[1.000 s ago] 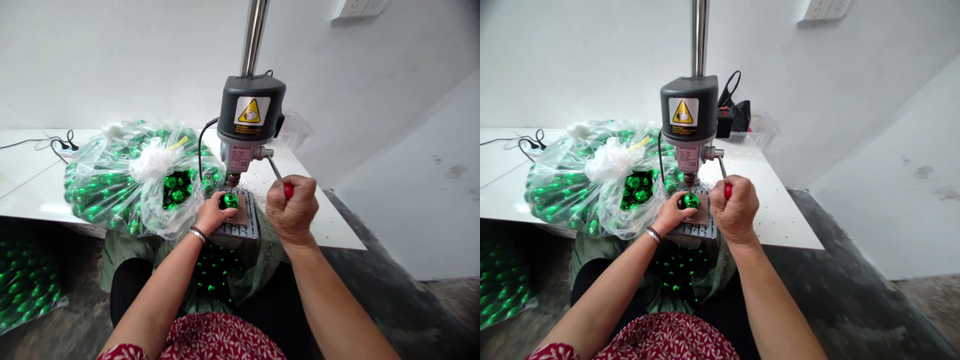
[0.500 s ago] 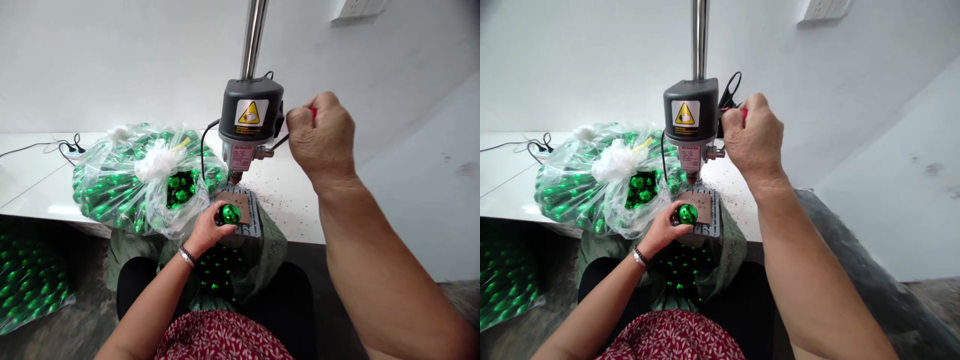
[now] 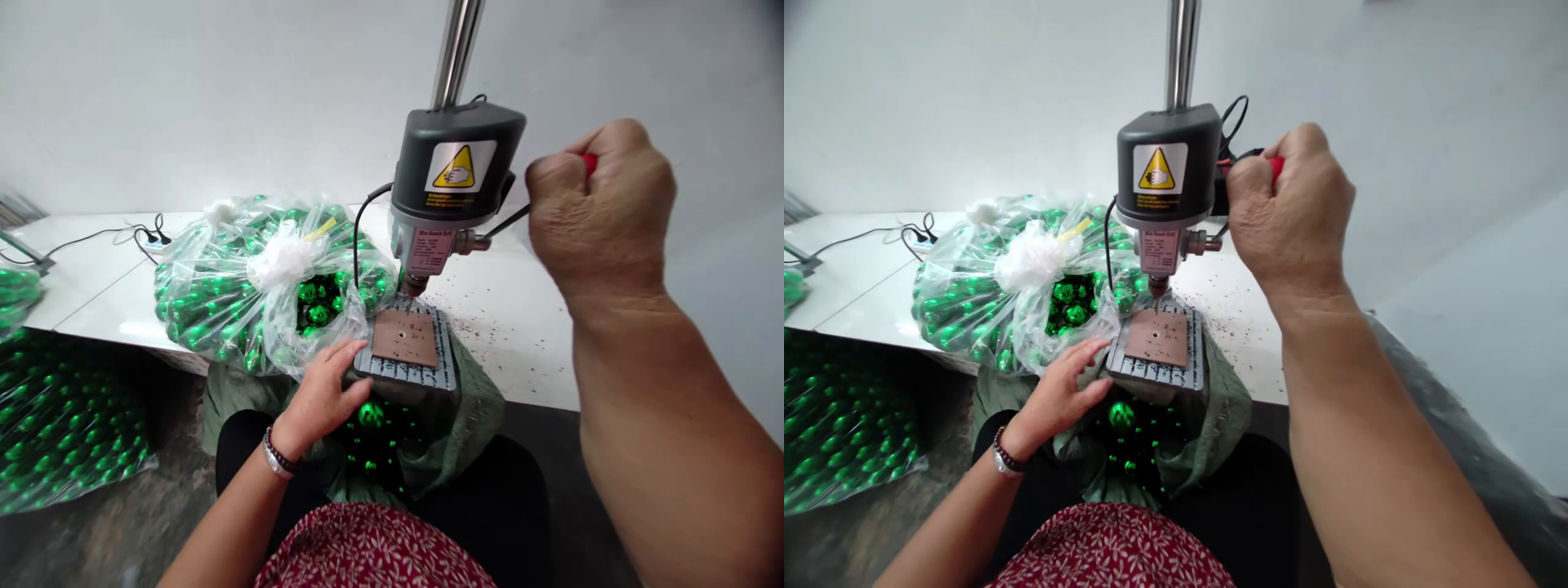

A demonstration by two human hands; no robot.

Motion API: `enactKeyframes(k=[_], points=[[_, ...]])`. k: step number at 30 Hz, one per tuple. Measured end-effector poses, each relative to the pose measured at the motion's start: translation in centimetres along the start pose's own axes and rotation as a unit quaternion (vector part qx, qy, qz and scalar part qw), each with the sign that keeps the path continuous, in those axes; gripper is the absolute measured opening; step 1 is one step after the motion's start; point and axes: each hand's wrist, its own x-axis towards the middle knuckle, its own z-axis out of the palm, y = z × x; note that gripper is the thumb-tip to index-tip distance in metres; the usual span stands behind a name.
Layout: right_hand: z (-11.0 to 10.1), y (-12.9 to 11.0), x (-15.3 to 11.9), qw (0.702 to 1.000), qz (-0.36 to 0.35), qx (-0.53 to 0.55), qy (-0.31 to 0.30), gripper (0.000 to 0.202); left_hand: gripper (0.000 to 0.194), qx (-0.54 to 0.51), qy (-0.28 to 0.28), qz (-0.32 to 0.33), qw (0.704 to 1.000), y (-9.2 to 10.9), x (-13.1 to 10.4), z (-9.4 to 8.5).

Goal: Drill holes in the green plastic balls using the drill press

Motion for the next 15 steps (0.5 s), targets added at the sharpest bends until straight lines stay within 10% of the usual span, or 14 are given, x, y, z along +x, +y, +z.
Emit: enactKeyframes(k=[4,9,15], points=[[0.0,-0.2,0.0,1.000,0.006,-0.009,0.004,0.008,0.039,0.161,0.070,-0.027,0.984,-1.4,4.1,-1.9],[0.0,0.0,0.0,1.000,-0.005,0.011,0.009,0.010,0.035,0.321,-0.084,-0.177,0.927,-4.3,9.6,-3.2],[0.3,0.8,0.1,0.998,-0.035,0.048,0.013,0.014,0.052,0.308,-0.144,-0.220,0.914,-6.6,11.4,-2.6]])
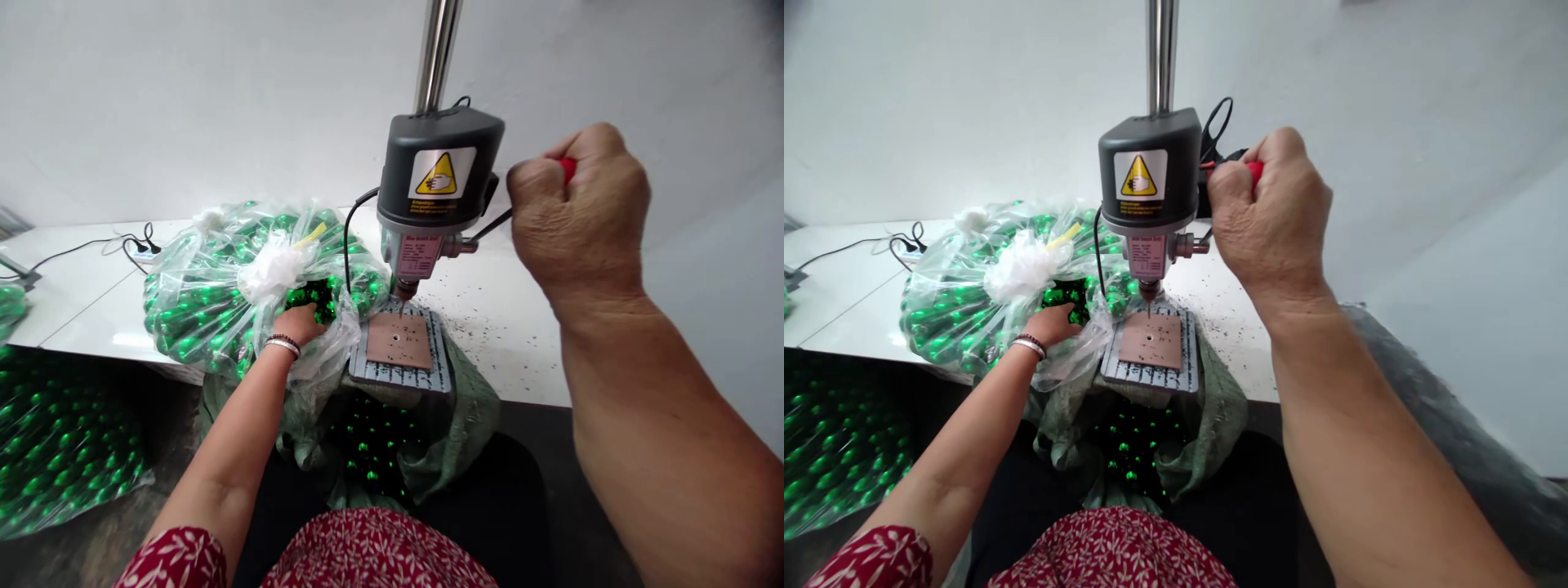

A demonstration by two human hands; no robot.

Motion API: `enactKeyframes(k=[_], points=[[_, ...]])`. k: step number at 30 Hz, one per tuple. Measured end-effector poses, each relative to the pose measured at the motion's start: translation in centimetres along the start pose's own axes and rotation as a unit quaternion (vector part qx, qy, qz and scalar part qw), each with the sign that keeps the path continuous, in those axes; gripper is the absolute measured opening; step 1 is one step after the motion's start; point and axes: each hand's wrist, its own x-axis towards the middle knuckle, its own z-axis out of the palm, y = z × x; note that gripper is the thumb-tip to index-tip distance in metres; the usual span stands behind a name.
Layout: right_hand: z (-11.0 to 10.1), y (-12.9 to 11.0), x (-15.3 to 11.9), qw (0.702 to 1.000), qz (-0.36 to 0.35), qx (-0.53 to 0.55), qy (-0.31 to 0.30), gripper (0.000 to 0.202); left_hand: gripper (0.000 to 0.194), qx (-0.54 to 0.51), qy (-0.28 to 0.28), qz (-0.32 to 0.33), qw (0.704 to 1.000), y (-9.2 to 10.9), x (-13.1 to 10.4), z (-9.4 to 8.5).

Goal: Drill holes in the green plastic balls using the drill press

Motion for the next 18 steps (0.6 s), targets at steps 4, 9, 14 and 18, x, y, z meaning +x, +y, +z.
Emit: enactKeyframes(k=[4,9,14,18], points=[[0.0,-0.1,0.1,1.000,0.010,-0.007,-0.009,0.014,0.057,-0.218,0.046,0.011,0.975,-0.1,-1.2,-0.3],[0.0,-0.1,0.1,1.000,0.008,-0.002,-0.003,0.014,0.062,-0.720,-0.083,0.099,0.682,0.3,-5.0,-1.2],[0.3,0.8,0.3,0.999,-0.038,0.033,0.013,0.018,0.061,-0.828,-0.207,0.124,0.506,2.5,-7.5,0.4],[0.5,1.2,0.4,0.998,-0.047,0.046,0.016,0.025,0.043,-0.853,-0.243,0.093,0.452,4.4,-7.8,2.2]])
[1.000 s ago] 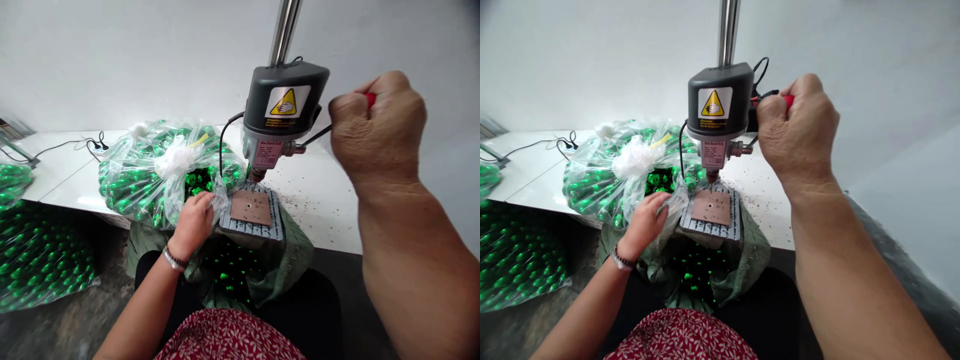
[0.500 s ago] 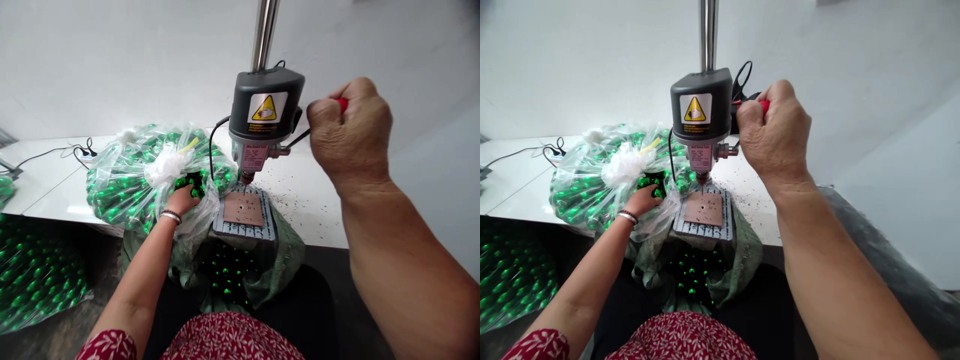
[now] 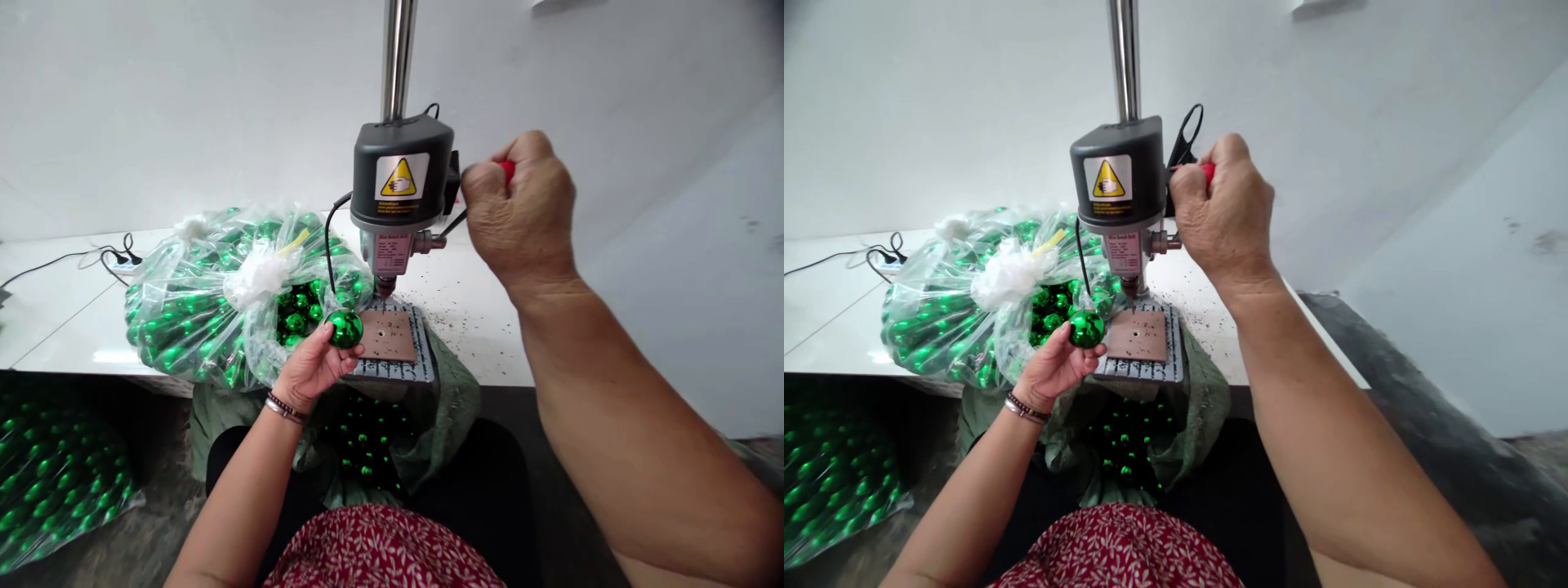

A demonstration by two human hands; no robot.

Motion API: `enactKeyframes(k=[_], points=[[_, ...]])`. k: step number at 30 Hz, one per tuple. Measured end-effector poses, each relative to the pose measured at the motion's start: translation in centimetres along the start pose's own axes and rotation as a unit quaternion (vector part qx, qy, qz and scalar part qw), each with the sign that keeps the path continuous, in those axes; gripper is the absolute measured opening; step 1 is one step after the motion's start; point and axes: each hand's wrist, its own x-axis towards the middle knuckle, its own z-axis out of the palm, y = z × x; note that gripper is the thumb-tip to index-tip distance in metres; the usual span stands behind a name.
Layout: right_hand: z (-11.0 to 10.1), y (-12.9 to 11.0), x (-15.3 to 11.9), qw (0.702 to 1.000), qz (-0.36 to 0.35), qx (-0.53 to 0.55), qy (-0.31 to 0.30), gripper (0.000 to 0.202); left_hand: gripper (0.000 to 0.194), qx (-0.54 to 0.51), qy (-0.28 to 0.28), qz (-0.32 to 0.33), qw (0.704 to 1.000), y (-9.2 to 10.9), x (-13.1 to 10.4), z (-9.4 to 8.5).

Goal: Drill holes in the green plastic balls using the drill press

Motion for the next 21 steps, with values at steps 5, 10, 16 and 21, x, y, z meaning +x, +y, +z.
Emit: enactKeyframes(k=[5,10,16,21], points=[[-0.1,-0.5,0.0,0.999,0.030,0.010,-0.014,0.017,0.054,0.002,-0.032,-0.011,0.999,-1.3,0.5,0.2],[-0.4,-1.0,0.0,0.998,0.053,-0.004,-0.028,0.015,0.069,0.140,0.022,-0.002,0.990,-1.8,0.7,0.0],[-0.3,-1.0,-0.1,0.999,0.039,0.016,-0.019,0.016,0.057,0.495,0.127,0.127,0.850,-2.7,1.9,-0.1],[-0.5,-1.2,0.0,0.998,0.059,-0.007,-0.035,0.016,0.061,0.531,0.179,0.151,0.814,-3.3,3.3,-0.6]])
